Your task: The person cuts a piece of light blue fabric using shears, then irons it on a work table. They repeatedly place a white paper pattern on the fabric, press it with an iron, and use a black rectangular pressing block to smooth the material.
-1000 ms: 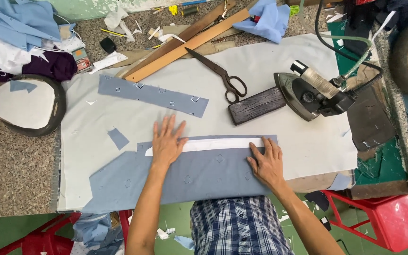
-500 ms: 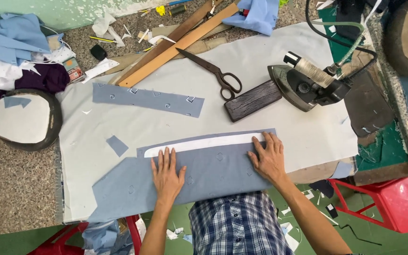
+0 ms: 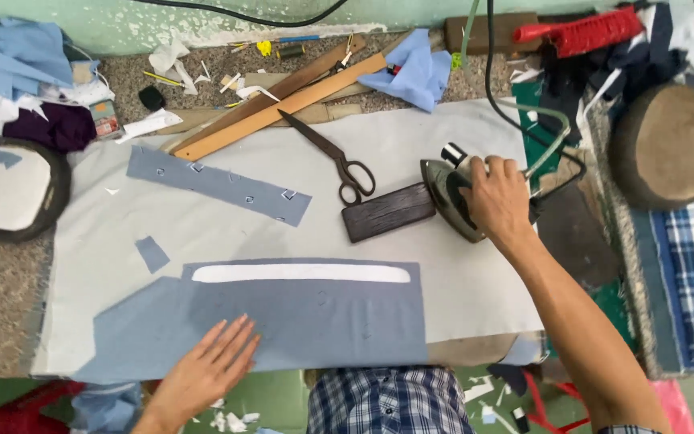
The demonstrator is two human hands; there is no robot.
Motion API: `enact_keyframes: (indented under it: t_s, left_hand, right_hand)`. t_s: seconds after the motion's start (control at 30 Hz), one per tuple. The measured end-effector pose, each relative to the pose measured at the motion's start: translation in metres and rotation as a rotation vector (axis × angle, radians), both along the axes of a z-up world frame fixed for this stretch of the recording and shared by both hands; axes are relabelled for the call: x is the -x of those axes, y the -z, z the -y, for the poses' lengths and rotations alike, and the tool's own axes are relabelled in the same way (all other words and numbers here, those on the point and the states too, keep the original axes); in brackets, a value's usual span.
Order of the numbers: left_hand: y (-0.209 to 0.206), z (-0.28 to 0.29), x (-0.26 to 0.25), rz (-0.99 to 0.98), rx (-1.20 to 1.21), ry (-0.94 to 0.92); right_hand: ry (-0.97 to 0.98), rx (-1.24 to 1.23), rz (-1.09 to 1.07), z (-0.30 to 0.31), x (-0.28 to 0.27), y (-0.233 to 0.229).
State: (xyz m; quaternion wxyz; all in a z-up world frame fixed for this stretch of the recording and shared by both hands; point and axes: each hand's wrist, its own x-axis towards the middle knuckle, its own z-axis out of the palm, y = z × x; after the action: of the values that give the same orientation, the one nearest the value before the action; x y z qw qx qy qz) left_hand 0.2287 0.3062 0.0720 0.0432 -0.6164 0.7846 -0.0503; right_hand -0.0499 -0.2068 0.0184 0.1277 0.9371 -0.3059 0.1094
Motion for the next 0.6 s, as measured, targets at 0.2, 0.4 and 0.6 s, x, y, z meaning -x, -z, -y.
enact_keyframes:
  t_s: [0.2, 0.4, 0.6]
  left_hand:
    - [0.019, 0.122, 0.025, 0.198, 0.162, -0.257]
    - [0.087, 0.229, 0.14, -0.325, 0.666, -0.69]
    - [0.131, 0.277, 0.158, -0.362, 0.31, -0.685]
  right_hand:
    - [0.159, -0.712, -0.2, 0.038, -0.023, -0.011]
    - [0.129, -0.719, -0.214, 0.023, -0.008, -0.028]
    - [0.088, -0.747, -0.322, -0.006, 0.037, -0.044]
